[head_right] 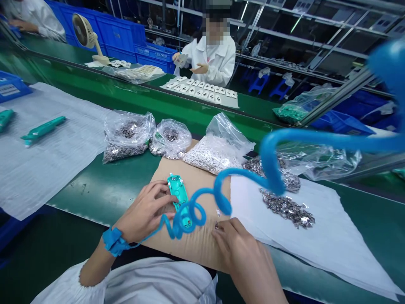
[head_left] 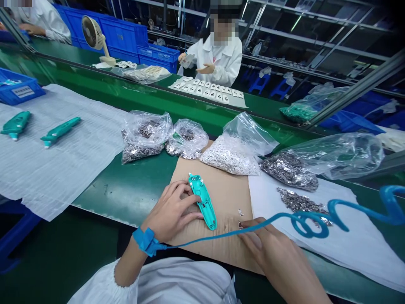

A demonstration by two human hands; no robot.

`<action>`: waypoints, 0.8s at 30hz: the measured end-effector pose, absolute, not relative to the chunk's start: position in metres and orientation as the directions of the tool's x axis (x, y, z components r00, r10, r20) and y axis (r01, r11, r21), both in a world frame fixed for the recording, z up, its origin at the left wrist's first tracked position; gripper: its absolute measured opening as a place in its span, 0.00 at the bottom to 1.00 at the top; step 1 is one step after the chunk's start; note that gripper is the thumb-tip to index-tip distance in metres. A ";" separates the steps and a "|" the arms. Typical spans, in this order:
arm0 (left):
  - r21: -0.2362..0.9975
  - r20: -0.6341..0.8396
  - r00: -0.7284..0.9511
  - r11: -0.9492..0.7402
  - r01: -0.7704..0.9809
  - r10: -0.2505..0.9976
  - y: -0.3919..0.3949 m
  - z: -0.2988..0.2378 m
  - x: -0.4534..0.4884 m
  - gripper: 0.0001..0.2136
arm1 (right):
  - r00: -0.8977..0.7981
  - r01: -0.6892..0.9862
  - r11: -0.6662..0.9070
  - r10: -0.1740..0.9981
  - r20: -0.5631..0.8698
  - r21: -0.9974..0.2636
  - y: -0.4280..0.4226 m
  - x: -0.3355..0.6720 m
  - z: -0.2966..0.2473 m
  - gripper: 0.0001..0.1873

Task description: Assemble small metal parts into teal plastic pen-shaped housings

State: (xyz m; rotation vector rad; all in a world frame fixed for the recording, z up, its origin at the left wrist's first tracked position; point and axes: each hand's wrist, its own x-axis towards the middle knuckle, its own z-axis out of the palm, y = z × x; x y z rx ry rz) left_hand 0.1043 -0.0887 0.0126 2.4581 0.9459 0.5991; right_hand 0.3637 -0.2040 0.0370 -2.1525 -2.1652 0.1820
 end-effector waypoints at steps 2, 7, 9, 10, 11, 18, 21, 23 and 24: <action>0.533 0.238 0.672 -0.673 0.513 0.701 -0.088 0.013 0.105 0.14 | 0.010 0.988 -0.013 1.000 -0.021 -0.151 -0.206 0.360 0.033 0.17; 0.538 0.239 0.675 -0.674 0.506 0.698 -0.088 0.014 0.104 0.15 | -0.078 0.968 0.054 0.993 -0.090 -0.245 -0.194 0.352 0.046 0.15; 0.538 0.232 0.674 -0.670 0.511 0.701 -0.089 0.014 0.105 0.15 | -0.191 0.937 0.137 0.971 -0.144 -0.321 -0.186 0.348 0.058 0.16; 0.538 0.229 0.674 -0.668 0.514 0.702 -0.089 0.014 0.105 0.15 | -0.259 0.915 0.186 0.951 -0.167 -0.358 -0.181 0.345 0.064 0.16; 0.537 0.226 0.674 -0.667 0.516 0.703 -0.090 0.014 0.105 0.15 | -0.324 0.893 0.236 0.928 -0.185 -0.382 -0.177 0.342 0.068 0.16; 0.541 0.229 0.681 -0.673 0.505 0.695 -0.091 0.018 0.104 0.14 | -0.602 0.792 0.530 0.762 -0.240 -0.304 -0.149 0.333 0.081 0.16; 0.546 0.227 0.682 -0.670 0.503 0.696 -0.091 0.018 0.104 0.15 | -0.627 0.771 0.545 0.741 -0.243 -0.328 -0.142 0.337 0.081 0.17; 0.548 0.226 0.677 -0.666 0.507 0.701 -0.092 0.017 0.104 0.16 | -0.632 0.768 0.542 0.730 -0.261 -0.341 -0.138 0.337 0.082 0.16; 0.548 0.226 0.673 -0.663 0.510 0.705 -0.092 0.017 0.104 0.16 | -0.632 0.769 0.540 0.726 -0.272 -0.342 -0.135 0.337 0.083 0.15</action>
